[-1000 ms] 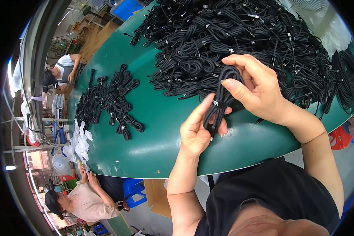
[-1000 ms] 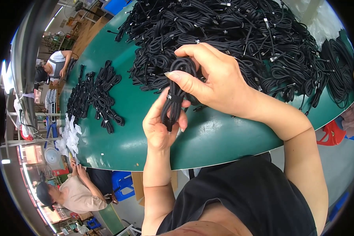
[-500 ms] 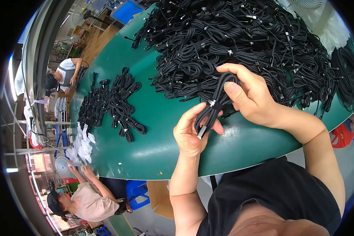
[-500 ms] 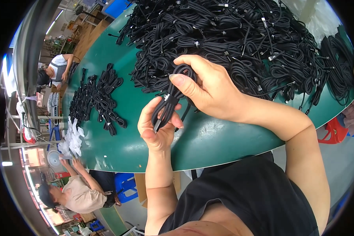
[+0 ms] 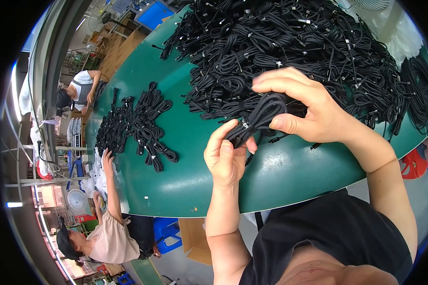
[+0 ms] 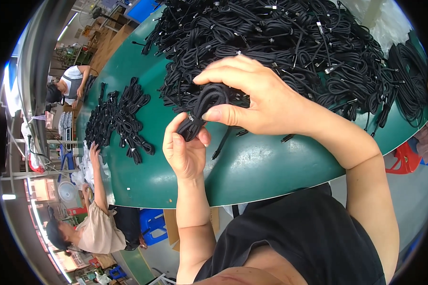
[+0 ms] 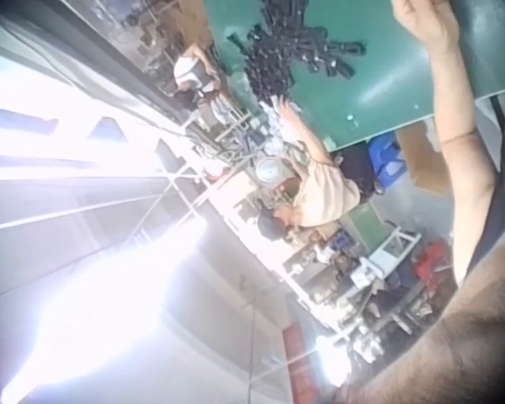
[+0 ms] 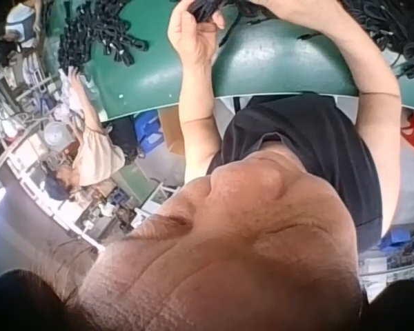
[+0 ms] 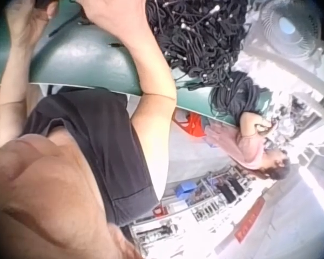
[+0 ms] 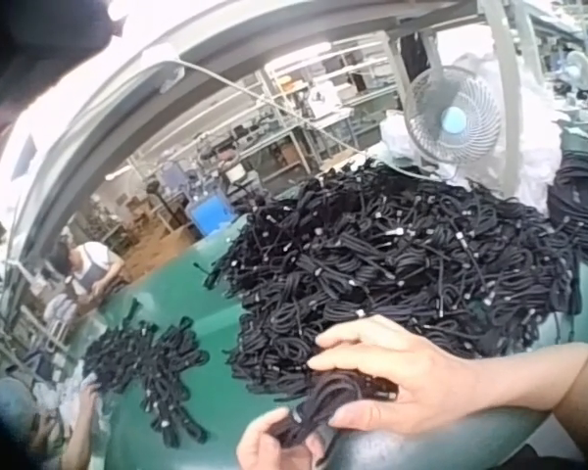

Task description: Bundling individual black cables and securing them with white plastic ties.

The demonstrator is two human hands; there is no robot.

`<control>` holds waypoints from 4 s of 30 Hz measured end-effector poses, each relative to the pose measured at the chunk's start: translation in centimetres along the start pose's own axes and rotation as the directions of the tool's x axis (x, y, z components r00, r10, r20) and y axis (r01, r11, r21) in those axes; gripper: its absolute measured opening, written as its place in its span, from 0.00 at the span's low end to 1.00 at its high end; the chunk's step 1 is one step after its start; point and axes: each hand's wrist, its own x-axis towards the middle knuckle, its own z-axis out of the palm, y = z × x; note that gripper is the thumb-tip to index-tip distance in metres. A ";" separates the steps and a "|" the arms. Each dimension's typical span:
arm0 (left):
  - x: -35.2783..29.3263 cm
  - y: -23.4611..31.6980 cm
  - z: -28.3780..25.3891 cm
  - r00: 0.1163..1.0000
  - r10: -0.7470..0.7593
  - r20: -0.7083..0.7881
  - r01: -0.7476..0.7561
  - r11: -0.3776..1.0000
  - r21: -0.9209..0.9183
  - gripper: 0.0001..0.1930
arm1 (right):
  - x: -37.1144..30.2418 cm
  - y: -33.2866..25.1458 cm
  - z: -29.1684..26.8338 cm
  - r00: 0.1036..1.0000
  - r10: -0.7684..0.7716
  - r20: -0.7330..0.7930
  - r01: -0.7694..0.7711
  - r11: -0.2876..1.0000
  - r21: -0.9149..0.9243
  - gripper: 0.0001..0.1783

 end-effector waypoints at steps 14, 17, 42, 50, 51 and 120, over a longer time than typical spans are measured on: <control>0.4 0.0 0.4 0.988 -0.109 -0.113 0.081 0.970 -0.229 0.24 | -1.6 -0.7 1.8 0.931 -0.353 0.092 0.362 0.864 -0.349 0.17; 0.3 -0.2 0.1 0.990 -0.128 -0.055 0.114 0.972 -0.204 0.26 | -1.9 0.1 2.0 0.922 -0.375 0.099 0.379 0.815 -0.439 0.13; -0.1 -1.7 1.3 0.978 -0.199 -0.063 0.185 0.967 -0.177 0.22 | -3.1 -1.8 2.3 0.963 -0.194 0.186 0.259 0.856 -0.448 0.06; -0.2 -1.9 0.8 0.954 -0.295 -0.049 0.283 0.943 -0.175 0.23 | -2.8 -2.1 2.5 0.970 -0.096 0.222 0.183 0.891 -0.415 0.07; 0.2 -1.7 0.8 0.966 -0.247 -0.071 0.231 0.957 -0.177 0.22 | -2.9 -2.0 2.6 0.970 -0.098 0.222 0.184 0.891 -0.415 0.07; -1.5 1.0 4.7 0.909 -0.391 0.143 0.416 0.855 -0.309 0.24 | 3.5 -1.2 2.4 0.614 0.690 0.383 -0.405 -0.141 0.903 0.22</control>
